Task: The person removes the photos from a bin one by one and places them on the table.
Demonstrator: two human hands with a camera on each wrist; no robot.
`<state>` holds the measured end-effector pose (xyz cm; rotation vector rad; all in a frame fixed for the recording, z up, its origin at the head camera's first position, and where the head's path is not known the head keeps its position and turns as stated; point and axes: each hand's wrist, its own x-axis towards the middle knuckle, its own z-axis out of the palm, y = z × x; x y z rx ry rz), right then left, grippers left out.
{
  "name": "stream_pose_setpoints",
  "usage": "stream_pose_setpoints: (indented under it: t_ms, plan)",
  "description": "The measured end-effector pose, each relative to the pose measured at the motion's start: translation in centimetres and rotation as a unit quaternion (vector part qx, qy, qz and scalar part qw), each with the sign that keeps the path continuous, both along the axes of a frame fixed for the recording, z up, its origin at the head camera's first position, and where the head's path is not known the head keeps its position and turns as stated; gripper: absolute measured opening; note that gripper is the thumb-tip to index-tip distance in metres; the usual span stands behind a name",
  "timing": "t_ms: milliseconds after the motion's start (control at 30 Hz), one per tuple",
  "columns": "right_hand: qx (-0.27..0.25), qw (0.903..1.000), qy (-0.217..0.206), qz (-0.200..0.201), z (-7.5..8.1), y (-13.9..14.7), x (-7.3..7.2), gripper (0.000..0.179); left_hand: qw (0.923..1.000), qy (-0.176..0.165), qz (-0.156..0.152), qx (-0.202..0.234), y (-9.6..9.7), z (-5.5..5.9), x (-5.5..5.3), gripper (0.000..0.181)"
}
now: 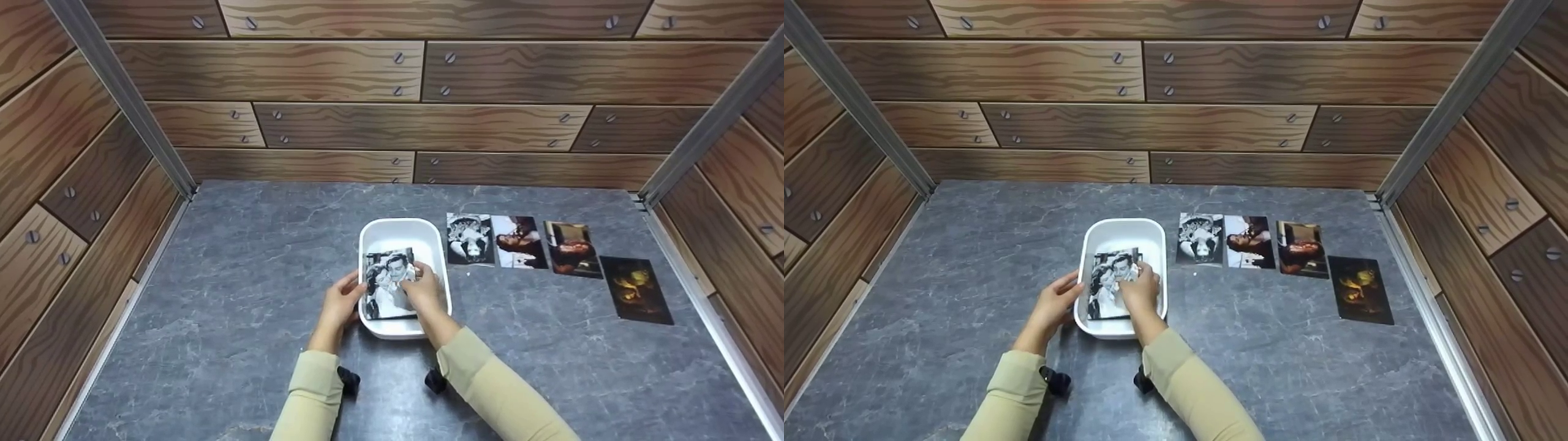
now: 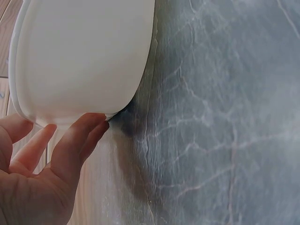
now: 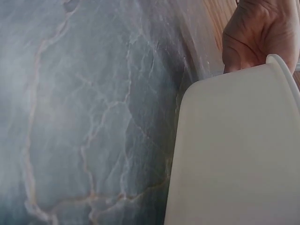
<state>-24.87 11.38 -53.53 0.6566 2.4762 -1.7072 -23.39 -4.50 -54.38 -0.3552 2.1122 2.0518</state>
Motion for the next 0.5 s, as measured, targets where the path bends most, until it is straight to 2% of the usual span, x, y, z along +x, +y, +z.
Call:
stream_pose_setpoints:
  t_ms: [133,267,433,500]
  plan:
    - [-0.065,0.9971,0.037,-0.010,-0.1,-0.1,-0.1,0.057,1.0000,0.005,-0.003,-0.001,0.0,0.0,0.0,0.047]
    - [-0.081,0.9954,0.048,-0.017,0.0,0.1,-0.2,0.057,0.9999,-0.006,-0.006,-0.013,0.0,0.1,-0.1,0.047]
    - [-0.125,0.9895,0.067,-0.028,1.2,0.9,-0.2,0.059,0.9988,-0.017,-0.008,-0.046,-0.1,0.2,-0.1,0.046]
    - [-0.136,0.9866,0.085,-0.032,1.9,1.5,-0.1,0.059,0.9991,-0.009,-0.009,-0.041,-0.2,0.3,0.0,0.046]
